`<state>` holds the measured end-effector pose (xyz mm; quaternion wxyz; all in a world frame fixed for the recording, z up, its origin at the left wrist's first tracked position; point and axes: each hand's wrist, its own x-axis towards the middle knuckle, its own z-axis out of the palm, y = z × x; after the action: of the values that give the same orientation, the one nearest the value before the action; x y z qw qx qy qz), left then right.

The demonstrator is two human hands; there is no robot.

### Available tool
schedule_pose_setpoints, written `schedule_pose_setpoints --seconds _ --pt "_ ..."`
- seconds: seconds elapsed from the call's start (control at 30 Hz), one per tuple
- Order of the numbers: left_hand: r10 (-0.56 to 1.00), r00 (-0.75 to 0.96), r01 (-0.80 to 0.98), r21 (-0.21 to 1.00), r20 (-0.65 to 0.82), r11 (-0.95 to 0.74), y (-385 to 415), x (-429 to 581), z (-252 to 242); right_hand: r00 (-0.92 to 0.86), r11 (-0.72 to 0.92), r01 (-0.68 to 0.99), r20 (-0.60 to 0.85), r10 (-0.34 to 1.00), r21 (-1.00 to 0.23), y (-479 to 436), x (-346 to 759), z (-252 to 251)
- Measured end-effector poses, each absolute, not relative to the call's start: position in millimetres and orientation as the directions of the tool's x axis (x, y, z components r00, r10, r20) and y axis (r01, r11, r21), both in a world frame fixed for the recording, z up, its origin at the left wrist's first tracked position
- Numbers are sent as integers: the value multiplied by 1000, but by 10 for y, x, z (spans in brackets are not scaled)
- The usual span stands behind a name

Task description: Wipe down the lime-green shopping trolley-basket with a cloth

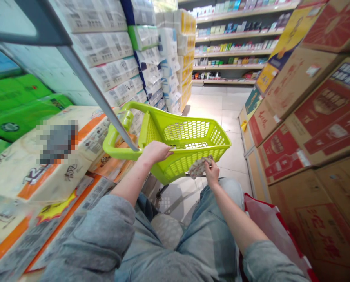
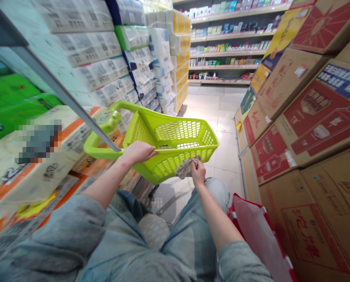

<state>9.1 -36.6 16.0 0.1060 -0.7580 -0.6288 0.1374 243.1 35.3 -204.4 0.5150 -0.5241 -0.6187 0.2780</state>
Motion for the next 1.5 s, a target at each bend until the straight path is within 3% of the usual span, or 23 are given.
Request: schedule_pose_setpoints --seconds 0.13,0.4,0.67,0.8,1.13,1.37,1.5 --pt "983 167 926 -330 -74 -182 -346 91 159 232 279 409 394 889 -869 443 2434 -2017" --pt "982 177 923 -336 -61 -187 -325 87 137 425 71 113 113 898 -991 618 2168 -1829" --pt "986 162 929 -329 -48 -169 -335 103 140 303 -61 -100 -89 949 -993 467 2092 -1797" --pt "985 166 932 -319 -47 -172 -337 108 135 249 -16 -227 -74 966 -974 408 1970 -1812" --pt "982 185 924 -333 -44 -188 -303 107 114 215 -105 -213 -152 965 -971 497 1955 -1822" --pt "987 144 939 -307 -64 -157 -329 149 153 229 -98 68 -80 970 -993 653 1940 -1751" --pt "990 126 949 -284 -60 -138 -331 153 149 239 -36 94 -12 971 -995 505 1991 -1877"
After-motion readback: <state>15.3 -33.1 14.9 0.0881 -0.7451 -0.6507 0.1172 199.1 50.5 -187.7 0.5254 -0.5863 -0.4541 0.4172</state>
